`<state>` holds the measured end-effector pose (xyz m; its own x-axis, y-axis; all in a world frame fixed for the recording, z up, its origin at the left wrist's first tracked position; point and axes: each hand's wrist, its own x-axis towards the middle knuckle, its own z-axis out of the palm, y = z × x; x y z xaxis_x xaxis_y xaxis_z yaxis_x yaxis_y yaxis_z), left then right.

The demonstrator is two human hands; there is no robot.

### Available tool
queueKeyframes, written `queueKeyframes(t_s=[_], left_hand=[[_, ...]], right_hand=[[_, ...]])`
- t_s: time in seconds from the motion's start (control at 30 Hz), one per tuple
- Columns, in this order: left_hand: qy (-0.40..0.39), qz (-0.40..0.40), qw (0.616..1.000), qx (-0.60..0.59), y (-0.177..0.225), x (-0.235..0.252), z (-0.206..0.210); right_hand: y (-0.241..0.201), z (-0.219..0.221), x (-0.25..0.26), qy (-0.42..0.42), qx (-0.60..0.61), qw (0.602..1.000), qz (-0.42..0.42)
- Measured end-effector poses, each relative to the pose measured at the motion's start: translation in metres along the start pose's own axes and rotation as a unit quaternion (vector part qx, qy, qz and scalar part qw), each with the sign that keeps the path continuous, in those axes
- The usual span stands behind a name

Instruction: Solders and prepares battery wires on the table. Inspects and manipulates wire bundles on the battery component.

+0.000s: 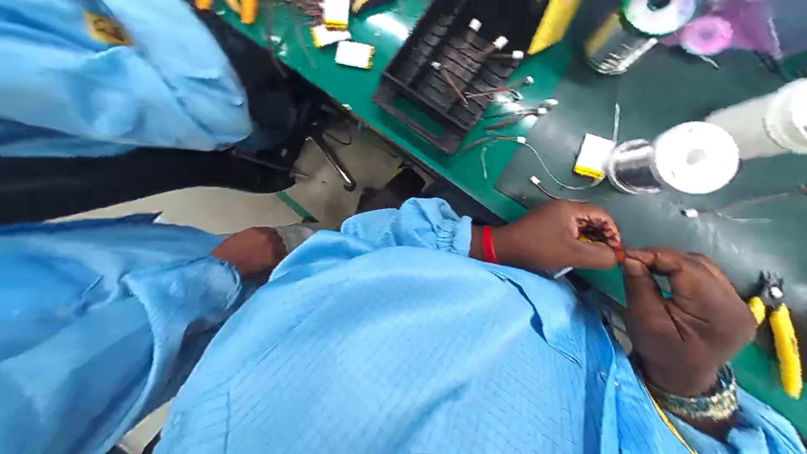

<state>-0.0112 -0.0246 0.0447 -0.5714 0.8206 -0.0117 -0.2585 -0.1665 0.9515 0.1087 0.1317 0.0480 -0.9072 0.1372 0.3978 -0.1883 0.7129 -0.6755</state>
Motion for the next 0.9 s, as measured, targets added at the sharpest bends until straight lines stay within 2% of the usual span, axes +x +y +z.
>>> queueKeyframes(t_s=[0.23,0.4,0.5,0.6,0.67,0.77,0.83,0.9], left_hand=[[0.052,0.051,0.997,0.035,0.011,-0.025,-0.019],[0.140,0.057,0.988,0.008,0.025,-0.051,-0.050],[0.202,0.040,0.978,-0.019,0.033,-0.067,-0.069],[0.266,0.050,0.962,-0.032,0.038,-0.086,-0.088],[0.322,0.070,0.944,-0.026,0.044,-0.101,-0.104],[0.435,0.125,0.891,-0.016,0.056,-0.126,-0.137],[0.501,0.142,0.854,-0.016,0.066,-0.147,-0.158],[0.554,0.153,0.818,0.011,0.074,-0.167,-0.177]], right_hand=[[-0.011,0.014,0.017,-0.032,-0.009,0.998,-0.045],[-0.019,0.005,0.031,-0.055,0.082,0.995,0.005],[-0.031,-0.005,0.045,-0.129,0.124,0.984,0.021],[-0.056,-0.012,0.070,-0.250,0.105,0.962,-0.032],[-0.074,-0.014,0.088,-0.323,0.080,0.941,-0.069],[-0.096,-0.009,0.122,-0.417,0.050,0.900,-0.115],[-0.114,0.004,0.146,-0.456,0.011,0.876,-0.157],[-0.130,0.025,0.164,-0.460,-0.030,0.860,-0.218]])
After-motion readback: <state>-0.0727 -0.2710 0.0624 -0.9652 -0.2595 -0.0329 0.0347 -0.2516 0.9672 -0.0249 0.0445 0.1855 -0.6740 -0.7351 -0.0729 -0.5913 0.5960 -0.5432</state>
